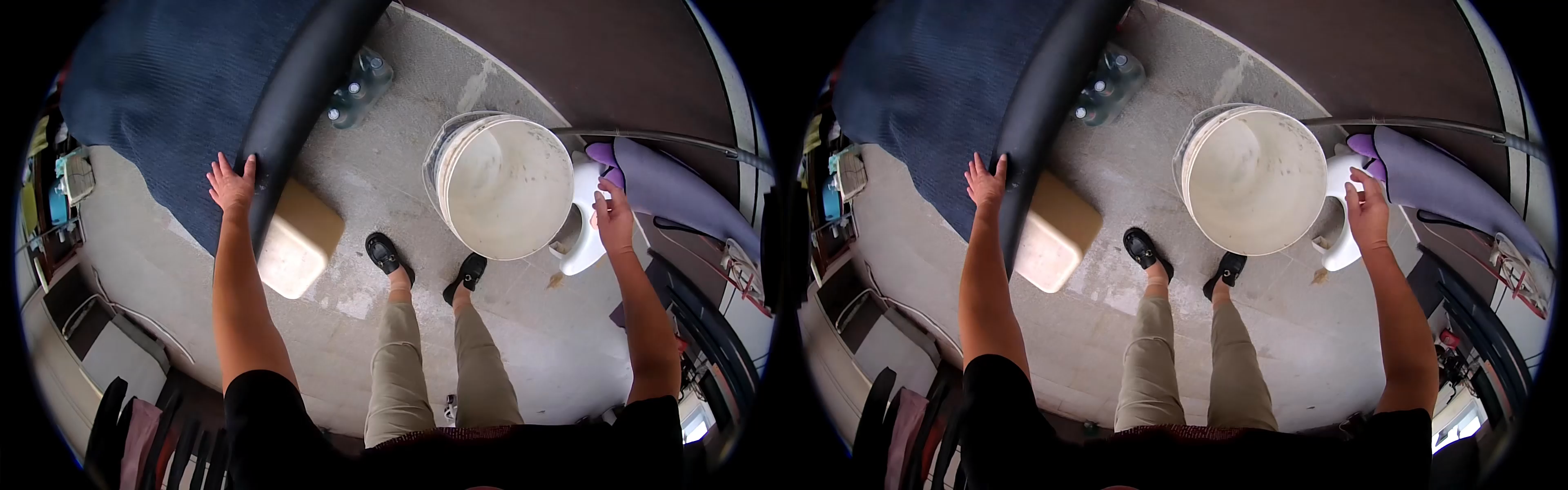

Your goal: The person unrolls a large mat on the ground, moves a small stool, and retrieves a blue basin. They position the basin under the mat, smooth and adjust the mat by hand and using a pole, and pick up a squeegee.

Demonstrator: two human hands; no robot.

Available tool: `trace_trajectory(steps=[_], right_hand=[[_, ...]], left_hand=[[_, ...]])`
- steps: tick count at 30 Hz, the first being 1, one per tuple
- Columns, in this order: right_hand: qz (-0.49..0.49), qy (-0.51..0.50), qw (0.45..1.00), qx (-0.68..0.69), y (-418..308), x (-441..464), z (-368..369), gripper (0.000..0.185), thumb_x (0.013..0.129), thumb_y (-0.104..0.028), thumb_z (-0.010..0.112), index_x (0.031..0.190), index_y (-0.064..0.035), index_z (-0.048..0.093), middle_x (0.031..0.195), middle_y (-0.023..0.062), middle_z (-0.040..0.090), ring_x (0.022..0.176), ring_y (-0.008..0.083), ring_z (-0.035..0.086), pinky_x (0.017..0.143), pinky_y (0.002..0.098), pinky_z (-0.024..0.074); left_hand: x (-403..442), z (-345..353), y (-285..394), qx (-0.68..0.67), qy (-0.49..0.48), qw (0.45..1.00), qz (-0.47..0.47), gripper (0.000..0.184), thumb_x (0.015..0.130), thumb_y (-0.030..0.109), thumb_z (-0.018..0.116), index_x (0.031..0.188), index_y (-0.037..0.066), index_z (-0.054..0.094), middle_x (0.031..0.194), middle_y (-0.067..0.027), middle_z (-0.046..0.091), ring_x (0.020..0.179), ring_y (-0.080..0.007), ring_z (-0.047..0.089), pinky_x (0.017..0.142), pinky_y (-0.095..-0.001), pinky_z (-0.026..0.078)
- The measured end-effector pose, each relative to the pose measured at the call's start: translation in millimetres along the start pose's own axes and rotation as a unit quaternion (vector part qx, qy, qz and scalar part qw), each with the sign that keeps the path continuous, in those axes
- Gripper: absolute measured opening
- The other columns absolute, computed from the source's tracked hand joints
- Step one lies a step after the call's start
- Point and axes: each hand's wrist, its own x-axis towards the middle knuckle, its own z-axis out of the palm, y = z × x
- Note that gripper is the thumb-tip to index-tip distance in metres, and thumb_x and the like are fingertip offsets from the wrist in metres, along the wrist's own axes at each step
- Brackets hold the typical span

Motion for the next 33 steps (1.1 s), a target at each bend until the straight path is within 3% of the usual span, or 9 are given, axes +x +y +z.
trace_trajectory(steps=[2,9,15,16,20,24,28,30,33], right_hand=[[-0.026,-0.080,0.996,0.010,-40,-28,39,0.027,0.084,-0.007,0.057,0.111,-0.0066,0.055,0.101,0.0080,0.058,0.066,0.0139,0.057,0.062,0.0251,0.0483],[-0.208,-0.246,0.945,0.060,-173,-50,161,0.023,0.079,-0.013,0.060,0.101,-0.0099,0.058,0.103,0.0053,0.057,0.086,0.0263,0.059,0.073,0.0356,0.0495],[-0.075,-0.301,0.946,0.093,-246,-3,242,0.042,0.085,-0.027,0.056,0.122,-0.0088,0.048,0.109,0.0108,0.058,0.080,0.0217,0.062,0.069,0.0304,0.0492],[0.031,-0.313,0.933,0.177,-256,5,254,0.050,0.086,-0.033,0.055,0.128,-0.0086,0.041,0.113,0.0125,0.056,0.085,0.0224,0.062,0.071,0.0324,0.0491],[0.259,-0.266,0.836,0.403,-285,37,269,0.073,0.087,-0.048,0.050,0.139,-0.0071,0.019,0.125,0.0181,0.045,0.101,0.0263,0.056,0.078,0.0385,0.0483],[0.314,-0.278,0.790,0.447,-284,54,295,0.089,0.078,-0.049,0.062,0.140,-0.0070,0.013,0.133,0.0147,0.036,0.118,0.0268,0.041,0.086,0.0412,0.0453],[0.336,-0.230,0.796,0.449,-276,58,312,0.083,0.074,-0.043,0.069,0.134,-0.0095,0.023,0.134,0.0099,0.036,0.122,0.0274,0.037,0.093,0.0461,0.0385],[0.355,-0.196,0.795,0.452,-278,57,317,0.081,0.072,-0.040,0.071,0.134,-0.0142,0.025,0.135,0.0080,0.036,0.123,0.0272,0.037,0.098,0.0494,0.0316],[0.342,-0.226,0.782,0.469,-263,60,320,0.083,0.071,-0.040,0.072,0.134,-0.0154,0.025,0.135,0.0081,0.035,0.124,0.0273,0.035,0.099,0.0505,0.0300]], left_hand=[[0,7,4,0.000,-0.132,0.988,-0.082,0.080,0.075,0.063,0.053,0.134,0.012,0.037,0.135,-0.0151,0.040,0.123,-0.0311,0.040,0.101,-0.0438,0.030],[-33,-27,33,0.000,-0.057,0.996,-0.065,0.074,0.064,0.067,0.062,0.117,0.015,0.056,0.112,-0.0112,0.053,0.109,-0.0286,0.048,0.092,-0.0441,0.037],[-99,-12,58,0.008,0.143,0.989,-0.024,0.068,0.055,0.059,0.073,0.102,0.012,0.058,0.097,-0.0084,0.054,0.097,-0.0284,0.050,0.080,-0.0426,0.040],[-112,-7,61,-0.004,0.181,0.983,-0.001,0.069,0.054,0.056,0.075,0.103,0.011,0.058,0.100,-0.0076,0.053,0.099,-0.0275,0.049,0.082,-0.0420,0.038],[-168,8,71,-0.072,0.099,0.992,0.042,0.068,0.054,0.045,0.078,0.107,0.010,0.054,0.104,-0.0077,0.052,0.100,-0.0273,0.048,0.085,-0.0413,0.035],[-188,18,60,-0.095,-0.021,0.987,0.127,0.034,0.068,0.028,0.071,0.098,0.018,0.057,0.097,-0.0023,0.054,0.092,-0.0239,0.050,0.078,-0.0377,0.037],[-188,17,54,-0.132,-0.046,0.977,0.163,0.031,0.069,0.022,0.070,0.098,0.018,0.059,0.093,-0.0027,0.054,0.091,-0.0232,0.050,0.076,-0.0375,0.038],[-181,12,41,-0.193,0.066,0.969,0.138,0.034,0.069,0.019,0.070,0.102,0.018,0.059,0.095,-0.0044,0.054,0.091,-0.0233,0.051,0.077,-0.0376,0.038],[-148,-18,34,-0.135,0.062,0.984,0.095,0.080,0.062,0.025,0.077,0.132,0.016,0.039,0.115,-0.0123,0.051,0.104,-0.0279,0.051,0.091,-0.0395,0.038]])
